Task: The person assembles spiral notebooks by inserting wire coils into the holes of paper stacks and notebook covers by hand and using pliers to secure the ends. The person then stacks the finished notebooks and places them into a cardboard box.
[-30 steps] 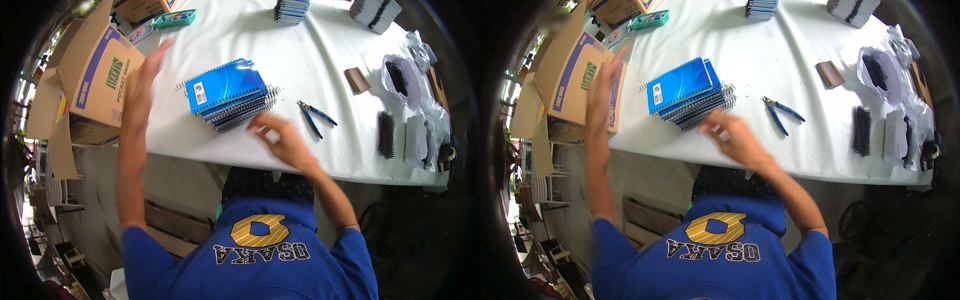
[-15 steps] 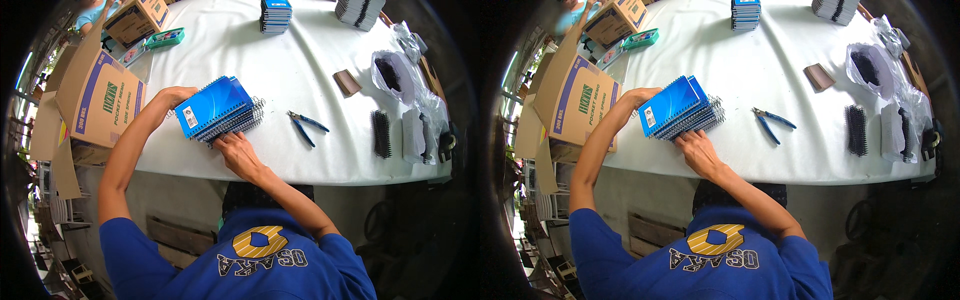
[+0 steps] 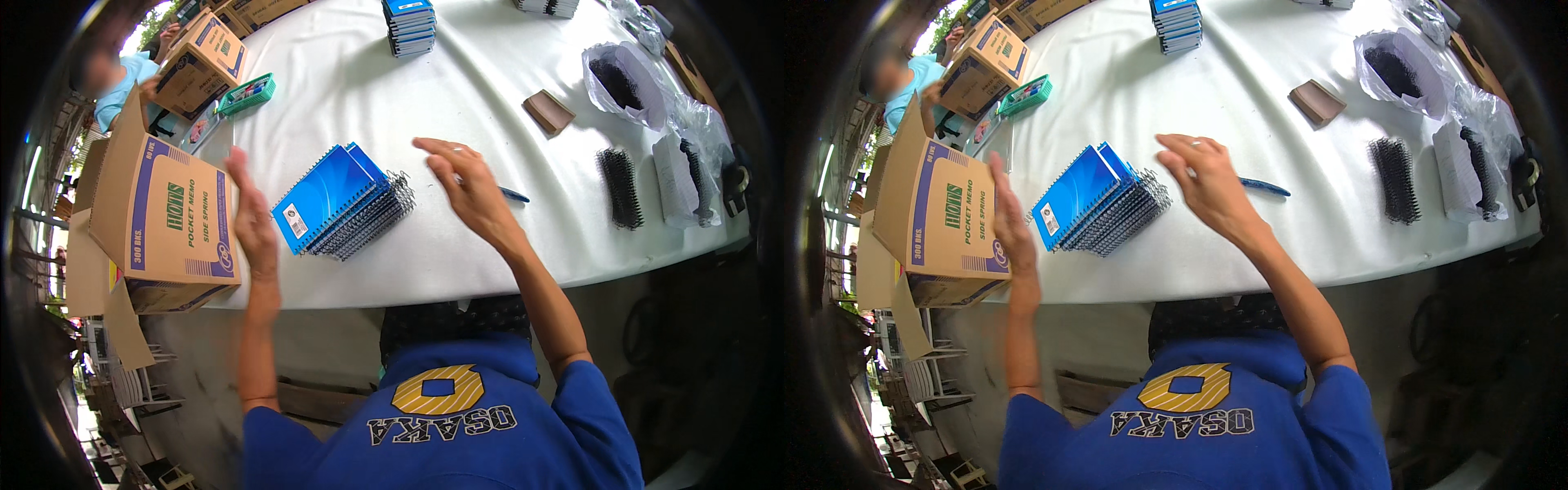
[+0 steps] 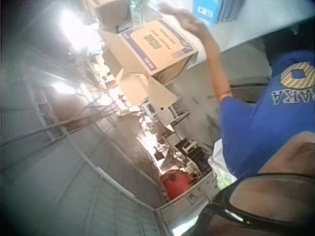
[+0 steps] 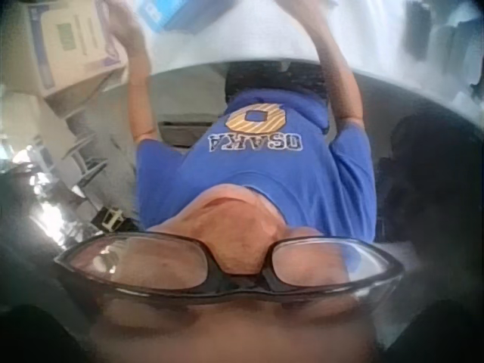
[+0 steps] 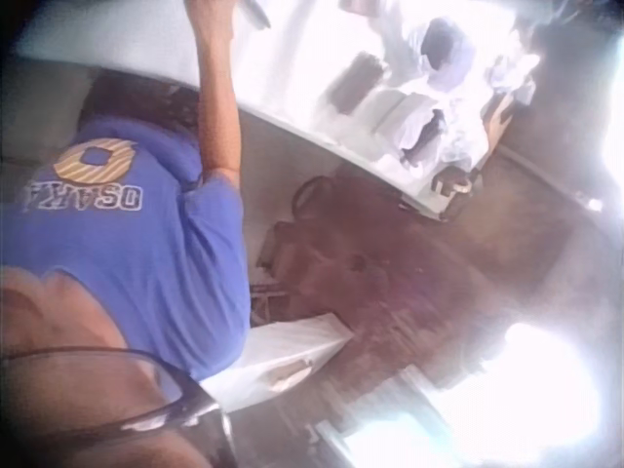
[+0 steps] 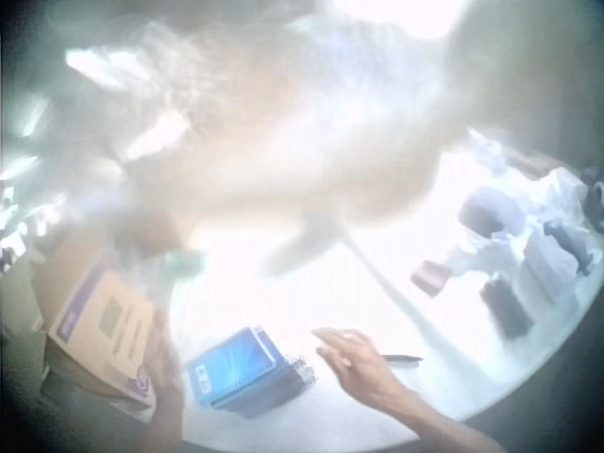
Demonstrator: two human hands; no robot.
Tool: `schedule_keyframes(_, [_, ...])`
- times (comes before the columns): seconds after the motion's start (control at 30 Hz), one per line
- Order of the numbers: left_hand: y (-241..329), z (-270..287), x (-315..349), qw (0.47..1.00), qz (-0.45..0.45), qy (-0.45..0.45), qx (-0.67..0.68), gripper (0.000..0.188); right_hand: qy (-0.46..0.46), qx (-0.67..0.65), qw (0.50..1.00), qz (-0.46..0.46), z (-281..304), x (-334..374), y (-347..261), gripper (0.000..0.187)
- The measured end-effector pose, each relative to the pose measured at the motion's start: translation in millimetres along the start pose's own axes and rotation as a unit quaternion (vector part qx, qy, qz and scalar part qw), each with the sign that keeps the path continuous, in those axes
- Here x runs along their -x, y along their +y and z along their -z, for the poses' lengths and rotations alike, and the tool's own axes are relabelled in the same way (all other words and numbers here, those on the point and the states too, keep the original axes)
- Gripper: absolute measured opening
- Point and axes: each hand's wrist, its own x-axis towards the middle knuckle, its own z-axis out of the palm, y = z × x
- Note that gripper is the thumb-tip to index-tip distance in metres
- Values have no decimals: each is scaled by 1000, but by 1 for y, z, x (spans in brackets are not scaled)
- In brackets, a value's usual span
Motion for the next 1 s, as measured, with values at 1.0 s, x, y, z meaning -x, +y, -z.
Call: schedule_keyframes(1.0, [6,-50,-100,877,-22,-477,-55,85,141,271,947,99,-24,20,13,55])
